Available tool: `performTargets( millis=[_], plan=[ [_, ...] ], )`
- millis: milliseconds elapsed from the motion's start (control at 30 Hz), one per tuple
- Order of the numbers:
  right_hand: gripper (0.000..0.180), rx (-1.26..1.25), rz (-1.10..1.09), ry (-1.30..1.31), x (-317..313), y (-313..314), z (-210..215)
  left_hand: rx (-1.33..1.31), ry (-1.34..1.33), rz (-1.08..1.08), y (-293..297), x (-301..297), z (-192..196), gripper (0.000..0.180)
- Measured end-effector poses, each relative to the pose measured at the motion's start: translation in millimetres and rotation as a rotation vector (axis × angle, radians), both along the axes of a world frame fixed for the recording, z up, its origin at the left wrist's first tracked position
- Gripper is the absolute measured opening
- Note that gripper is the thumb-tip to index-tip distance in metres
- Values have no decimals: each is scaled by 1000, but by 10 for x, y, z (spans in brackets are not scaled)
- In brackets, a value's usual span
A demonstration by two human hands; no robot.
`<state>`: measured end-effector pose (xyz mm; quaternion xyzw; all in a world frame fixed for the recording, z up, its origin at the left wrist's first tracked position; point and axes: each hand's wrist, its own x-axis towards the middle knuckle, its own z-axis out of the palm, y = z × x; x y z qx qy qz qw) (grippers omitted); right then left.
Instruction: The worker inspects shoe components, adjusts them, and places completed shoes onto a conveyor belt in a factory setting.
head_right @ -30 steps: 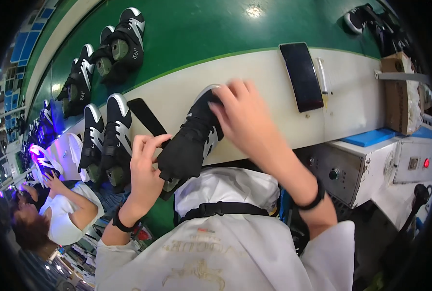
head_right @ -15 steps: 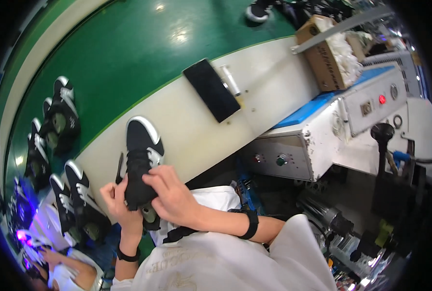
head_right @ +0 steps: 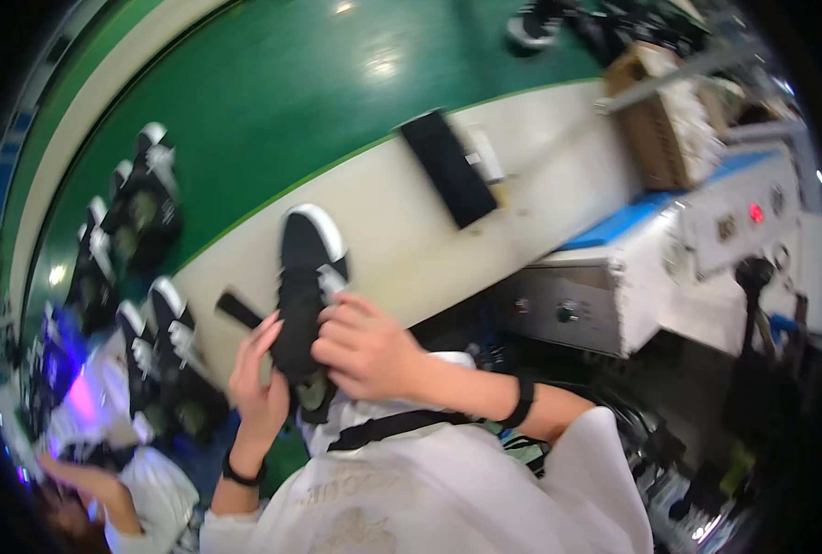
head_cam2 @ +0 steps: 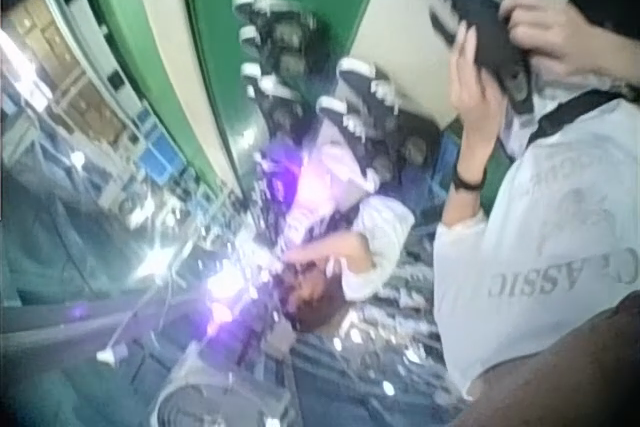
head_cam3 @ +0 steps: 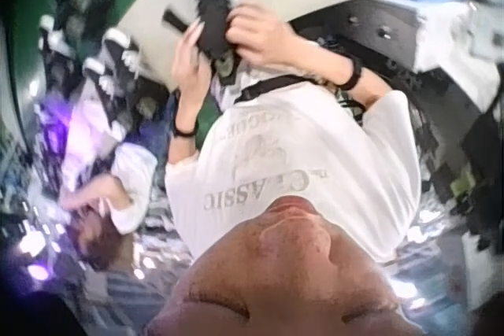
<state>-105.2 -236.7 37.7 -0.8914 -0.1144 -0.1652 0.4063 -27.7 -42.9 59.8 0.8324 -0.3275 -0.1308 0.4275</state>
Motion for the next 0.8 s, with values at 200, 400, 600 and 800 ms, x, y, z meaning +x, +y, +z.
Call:
performTargets(
  millis=[200,400,600,800],
  plan=[
    [27,-127,134,59,67,-108,96,-216,3,19,126,-37,-227,36],
    [27,-152,208,66,131,-117,73,-118,8,8,266,-70,-107,29],
    [30,-119,235,108,158,-163,95,-53,-22,111,74,-222,398,46],
    [22,259,389,586,294,-315,522,3,-171,11,262,-291,165,55]
  ],
)
